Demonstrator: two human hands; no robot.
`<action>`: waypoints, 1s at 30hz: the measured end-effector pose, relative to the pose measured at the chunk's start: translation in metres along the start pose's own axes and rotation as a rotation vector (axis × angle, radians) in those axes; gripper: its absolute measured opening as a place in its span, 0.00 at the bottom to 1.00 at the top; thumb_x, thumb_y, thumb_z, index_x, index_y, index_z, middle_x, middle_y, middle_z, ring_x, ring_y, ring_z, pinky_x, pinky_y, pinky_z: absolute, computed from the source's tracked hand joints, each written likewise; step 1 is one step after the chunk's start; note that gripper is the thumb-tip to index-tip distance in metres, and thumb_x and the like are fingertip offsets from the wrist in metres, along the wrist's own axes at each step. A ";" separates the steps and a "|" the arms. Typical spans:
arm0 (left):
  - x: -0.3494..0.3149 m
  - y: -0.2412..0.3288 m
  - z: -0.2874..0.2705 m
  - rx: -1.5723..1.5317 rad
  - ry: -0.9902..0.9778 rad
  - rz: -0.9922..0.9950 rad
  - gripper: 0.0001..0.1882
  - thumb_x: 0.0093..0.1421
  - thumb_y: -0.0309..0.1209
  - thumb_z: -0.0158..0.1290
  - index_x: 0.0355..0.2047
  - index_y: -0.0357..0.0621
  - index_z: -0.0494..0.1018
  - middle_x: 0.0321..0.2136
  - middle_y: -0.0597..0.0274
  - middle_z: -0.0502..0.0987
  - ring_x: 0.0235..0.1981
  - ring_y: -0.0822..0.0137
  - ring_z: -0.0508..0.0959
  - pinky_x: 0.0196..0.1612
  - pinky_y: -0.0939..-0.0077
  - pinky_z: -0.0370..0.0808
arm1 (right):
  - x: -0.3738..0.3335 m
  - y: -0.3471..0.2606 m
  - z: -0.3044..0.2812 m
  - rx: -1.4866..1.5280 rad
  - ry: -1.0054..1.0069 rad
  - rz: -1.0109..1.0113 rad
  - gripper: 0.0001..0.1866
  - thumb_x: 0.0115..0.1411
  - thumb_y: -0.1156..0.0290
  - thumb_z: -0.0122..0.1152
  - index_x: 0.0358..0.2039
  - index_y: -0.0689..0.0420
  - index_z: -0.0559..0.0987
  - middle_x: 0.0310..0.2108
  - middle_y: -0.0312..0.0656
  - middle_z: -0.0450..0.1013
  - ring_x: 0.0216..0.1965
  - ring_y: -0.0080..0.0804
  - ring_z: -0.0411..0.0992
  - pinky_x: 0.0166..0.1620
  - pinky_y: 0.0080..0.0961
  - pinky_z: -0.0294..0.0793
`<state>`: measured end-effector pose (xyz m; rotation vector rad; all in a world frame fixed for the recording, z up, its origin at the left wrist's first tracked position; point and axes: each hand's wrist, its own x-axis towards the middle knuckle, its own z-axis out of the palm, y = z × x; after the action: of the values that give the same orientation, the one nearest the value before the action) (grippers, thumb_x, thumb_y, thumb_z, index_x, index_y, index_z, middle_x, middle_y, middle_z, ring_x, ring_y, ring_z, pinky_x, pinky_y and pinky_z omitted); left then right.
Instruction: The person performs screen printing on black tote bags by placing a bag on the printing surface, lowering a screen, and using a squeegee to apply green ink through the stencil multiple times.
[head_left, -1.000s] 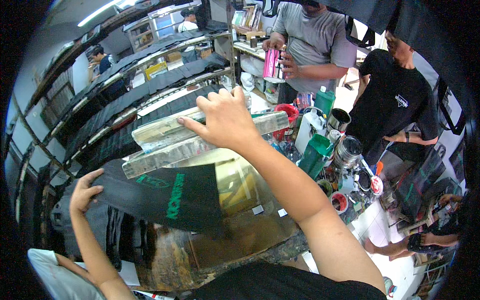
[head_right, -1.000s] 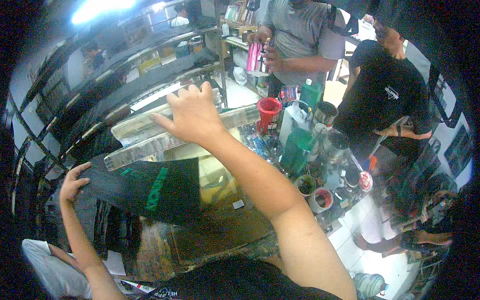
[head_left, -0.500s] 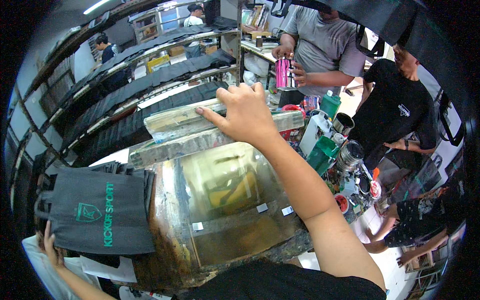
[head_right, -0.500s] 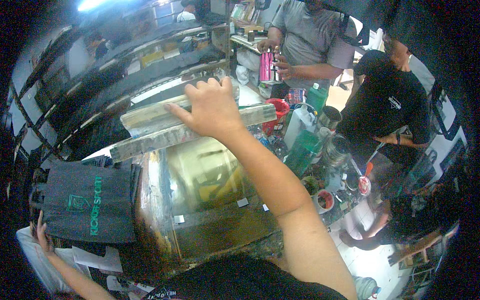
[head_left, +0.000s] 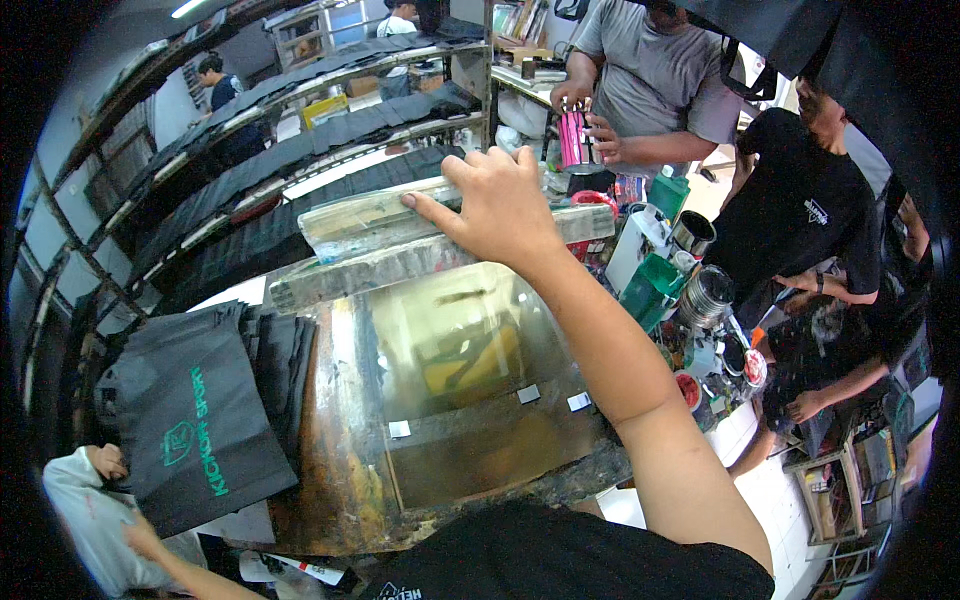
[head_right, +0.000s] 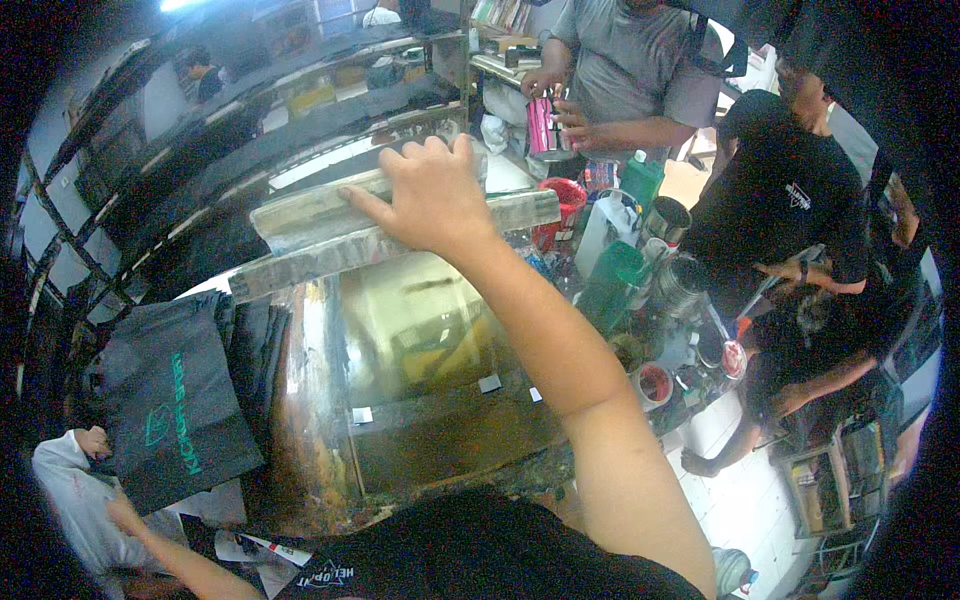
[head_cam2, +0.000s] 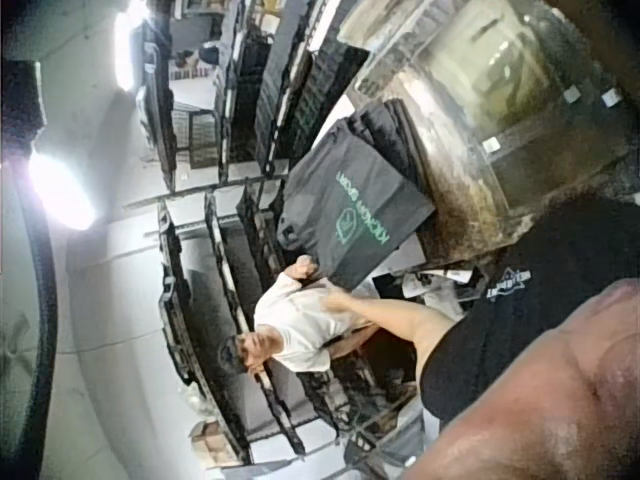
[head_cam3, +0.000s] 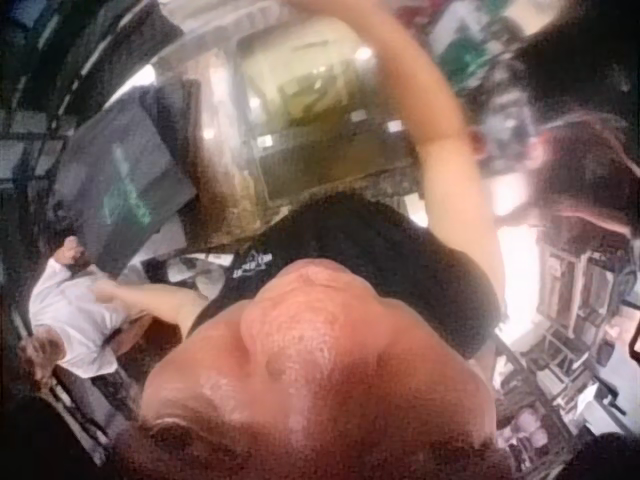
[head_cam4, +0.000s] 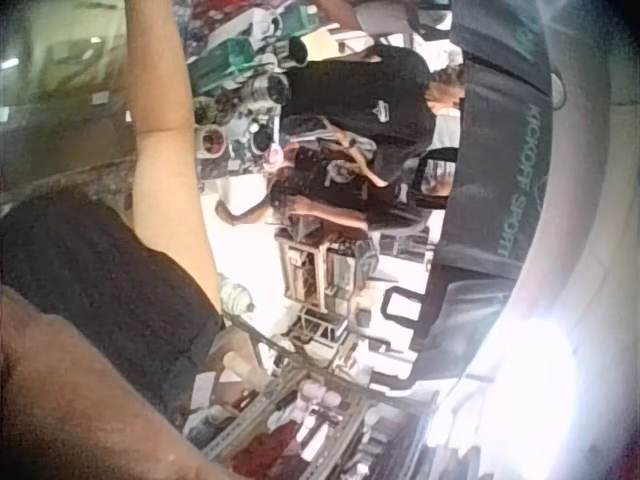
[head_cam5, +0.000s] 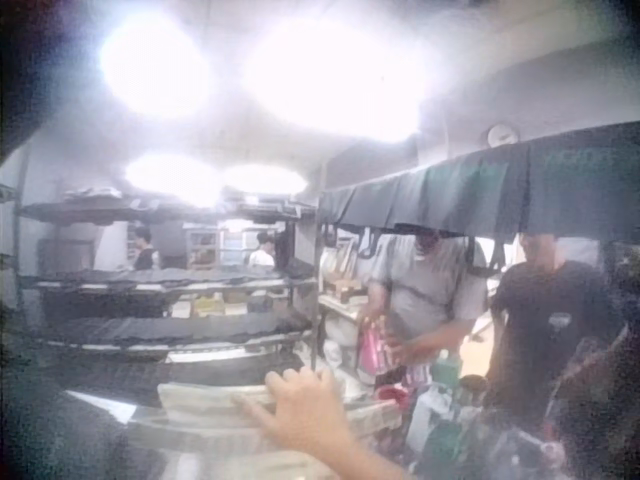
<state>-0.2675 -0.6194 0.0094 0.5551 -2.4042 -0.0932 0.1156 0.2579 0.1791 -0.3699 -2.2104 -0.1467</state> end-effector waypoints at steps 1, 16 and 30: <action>-0.059 0.090 0.024 -0.050 0.121 0.095 0.25 0.70 0.40 0.59 0.58 0.31 0.76 0.51 0.41 0.81 0.49 0.54 0.82 0.54 0.65 0.77 | -0.003 0.005 -0.005 -0.117 -0.033 -0.001 0.35 0.66 0.33 0.52 0.34 0.57 0.85 0.32 0.47 0.80 0.39 0.46 0.77 0.54 0.51 0.66; -0.486 0.371 -0.202 -1.171 -0.441 1.403 0.12 0.62 0.39 0.66 0.26 0.47 0.79 0.24 0.60 0.80 0.25 0.57 0.80 0.29 0.61 0.78 | 0.002 0.012 0.002 -0.125 -0.049 -0.026 0.33 0.68 0.35 0.54 0.41 0.58 0.82 0.37 0.52 0.80 0.44 0.51 0.77 0.50 0.51 0.67; -0.215 0.354 -0.053 0.099 -0.331 0.698 0.21 0.62 0.47 0.64 0.38 0.38 0.83 0.39 0.45 0.85 0.42 0.48 0.86 0.48 0.53 0.83 | 0.014 0.006 0.003 -0.168 -0.120 0.021 0.32 0.69 0.38 0.54 0.47 0.58 0.82 0.42 0.57 0.80 0.49 0.54 0.77 0.55 0.49 0.67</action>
<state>-0.2157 -0.2051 -0.0032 -0.3036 -2.7943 0.2557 0.1074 0.2673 0.1882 -0.5055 -2.3183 -0.3076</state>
